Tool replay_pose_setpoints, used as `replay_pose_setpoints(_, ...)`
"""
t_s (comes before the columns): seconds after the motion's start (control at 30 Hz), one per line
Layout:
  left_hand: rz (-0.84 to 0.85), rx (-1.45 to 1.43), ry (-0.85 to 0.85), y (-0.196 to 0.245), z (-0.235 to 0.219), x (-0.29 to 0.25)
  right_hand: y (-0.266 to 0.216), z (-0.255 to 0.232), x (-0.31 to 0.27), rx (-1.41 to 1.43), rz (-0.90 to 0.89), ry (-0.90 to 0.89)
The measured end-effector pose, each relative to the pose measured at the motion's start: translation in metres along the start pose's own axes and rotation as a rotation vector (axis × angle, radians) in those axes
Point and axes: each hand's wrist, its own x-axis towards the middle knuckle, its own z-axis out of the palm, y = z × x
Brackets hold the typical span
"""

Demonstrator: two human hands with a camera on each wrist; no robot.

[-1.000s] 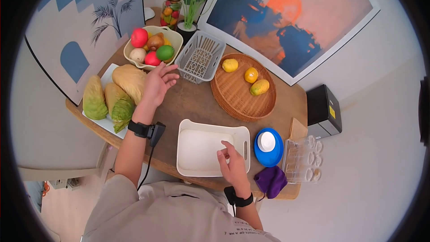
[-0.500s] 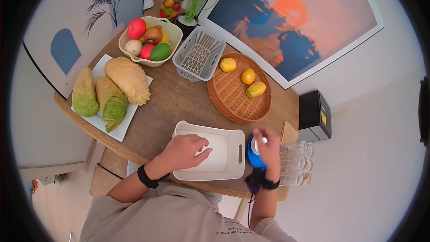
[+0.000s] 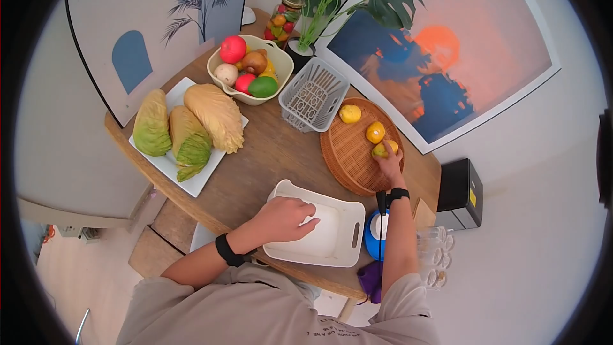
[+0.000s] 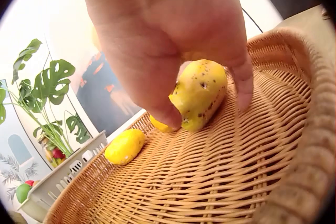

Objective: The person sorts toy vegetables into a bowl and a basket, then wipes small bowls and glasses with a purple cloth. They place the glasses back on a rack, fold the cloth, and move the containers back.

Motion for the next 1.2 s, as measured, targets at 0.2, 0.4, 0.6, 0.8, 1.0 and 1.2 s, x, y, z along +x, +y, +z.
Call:
replay_pose_setpoints(0.2, -0.038, 0.055, -0.056, 0.003, 0.000, 0.001, -0.002, -0.011, -0.025, 0.135, 0.064, 0.078)
replay_pose_setpoints(0.4, -0.040, 0.084, -0.049, 0.005, -0.002, 0.001, -0.074, -0.077, -0.120, 0.726, -0.138, -0.088)
replay_pose_setpoints(0.6, -0.016, 0.112, -0.157, 0.017, -0.008, 0.003, -0.171, -0.093, -0.286, 0.580, -0.360, -0.437)
replay_pose_setpoints(0.8, 0.004, 0.403, -0.585, 0.013, -0.001, 0.004, -0.186, -0.040, -0.316, 0.624, -0.133, -0.478)
replay_pose_setpoints(1.0, 0.002, 0.435, -0.543, 0.015, -0.001, 0.004, -0.194, -0.028, -0.312, 0.414, 0.049, -0.360)
replay_pose_setpoints(1.2, 0.040, 0.450, -0.468, 0.016, -0.001, 0.003, -0.197, -0.023, -0.313, 0.356, 0.001, -0.358)
